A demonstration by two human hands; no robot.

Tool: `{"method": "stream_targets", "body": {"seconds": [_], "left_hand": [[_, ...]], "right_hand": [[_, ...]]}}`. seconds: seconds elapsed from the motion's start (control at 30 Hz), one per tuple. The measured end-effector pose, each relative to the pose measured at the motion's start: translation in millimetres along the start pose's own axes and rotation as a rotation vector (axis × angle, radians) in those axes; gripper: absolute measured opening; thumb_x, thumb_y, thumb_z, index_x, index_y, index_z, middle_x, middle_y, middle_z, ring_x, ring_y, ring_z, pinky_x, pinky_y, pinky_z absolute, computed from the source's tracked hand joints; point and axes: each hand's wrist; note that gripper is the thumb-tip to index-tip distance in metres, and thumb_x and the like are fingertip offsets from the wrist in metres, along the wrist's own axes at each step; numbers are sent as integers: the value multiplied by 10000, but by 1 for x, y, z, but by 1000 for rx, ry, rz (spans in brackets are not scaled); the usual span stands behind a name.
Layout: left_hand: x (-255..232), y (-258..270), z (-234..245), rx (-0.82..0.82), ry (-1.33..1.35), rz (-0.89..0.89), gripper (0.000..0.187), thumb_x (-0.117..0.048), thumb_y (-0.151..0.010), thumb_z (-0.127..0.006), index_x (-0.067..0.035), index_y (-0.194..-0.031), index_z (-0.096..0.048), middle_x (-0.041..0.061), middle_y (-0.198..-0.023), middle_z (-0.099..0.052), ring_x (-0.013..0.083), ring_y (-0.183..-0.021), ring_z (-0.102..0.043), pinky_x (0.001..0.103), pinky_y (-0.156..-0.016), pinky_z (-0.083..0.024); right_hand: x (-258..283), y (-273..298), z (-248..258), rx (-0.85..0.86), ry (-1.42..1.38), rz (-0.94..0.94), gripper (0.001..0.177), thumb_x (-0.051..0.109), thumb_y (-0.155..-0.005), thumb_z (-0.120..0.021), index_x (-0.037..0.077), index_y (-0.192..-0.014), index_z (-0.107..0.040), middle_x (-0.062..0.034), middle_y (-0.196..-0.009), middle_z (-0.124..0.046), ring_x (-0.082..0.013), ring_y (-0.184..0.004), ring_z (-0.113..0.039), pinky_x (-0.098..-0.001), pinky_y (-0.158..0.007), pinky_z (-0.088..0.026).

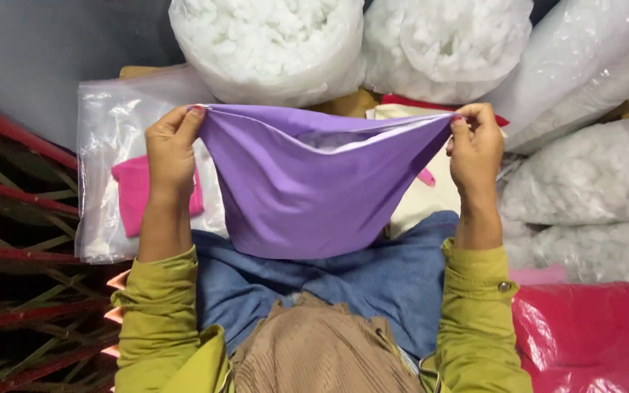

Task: Stuffing a pillowcase with fiberfill, zipping it closed, and cleaning the exterior with a lint roller.

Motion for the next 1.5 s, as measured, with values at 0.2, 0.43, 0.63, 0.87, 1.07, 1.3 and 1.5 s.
{"method": "stream_targets", "body": {"seconds": [0.2,0.43,0.63,0.87,1.07,1.3,1.5], "left_hand": [[-37,-4,-3,117,490,-69,95,-212,-1058,-609,-149,-1026,-673,116,-1206,-732,192,-1153,-729,332,-1075,-561],[71,51,42,255,599,185,116,-154,-1007,-634,-72,-1002,-553,174,-857,-728,277,-982,-763,388,-1015,-569],[160,72,58,285,-495,461,101,-200,-974,-612,-114,-976,-665,99,-726,-680,224,-725,-641,422,-731,-495],[126,132,-29,154,-1195,-153,310,-333,-950,-677,-173,-1212,-642,118,-1237,-609,367,-1250,-555,606,-1094,-342],[137,160,-94,475,-1186,60,575,-487,-980,-571,-296,-1515,-481,186,-1672,-216,527,-1517,-121,790,-1114,-165],[199,127,-121,448,-1277,164,556,-471,-1024,-523,-342,-1555,-421,143,-1700,-191,503,-1519,-155,809,-1090,-212],[220,105,-119,520,-1256,362,590,-631,-995,-399,-341,-1500,-492,95,-1678,-267,417,-1547,-157,764,-1125,-180]], "right_hand": [[13,-15,15,11,-641,-242,74,141,-1108,-547,184,-1158,-514,6,-895,-666,-74,-787,-721,-202,-741,-656],[-55,60,2,155,-623,-380,105,31,-1023,-564,81,-1104,-522,-83,-883,-646,-142,-718,-726,-263,-744,-647],[-143,107,-45,380,-395,-835,275,2,-1002,-418,58,-1175,-624,-63,-940,-655,-120,-792,-736,-257,-783,-654],[-111,127,-72,403,-344,-811,298,-23,-989,-425,-17,-1190,-645,-195,-1078,-663,-236,-955,-720,-380,-928,-609],[-128,140,-94,442,-117,-691,294,47,-973,-512,70,-1207,-690,-188,-1142,-668,-272,-1014,-707,-349,-884,-620],[-73,170,-167,414,814,126,499,336,-995,-562,228,-1480,-532,-212,-1566,-391,-535,-1440,-312,-686,-1156,-237],[-152,136,-176,726,935,-151,498,417,-1046,-400,281,-1515,-498,-88,-1645,-357,-511,-1470,-290,-753,-1147,-208]]}}
Point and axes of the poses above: each hand's wrist, its own y-axis away from the middle knuckle, its own z-axis out of the back of the hand, x = y × z
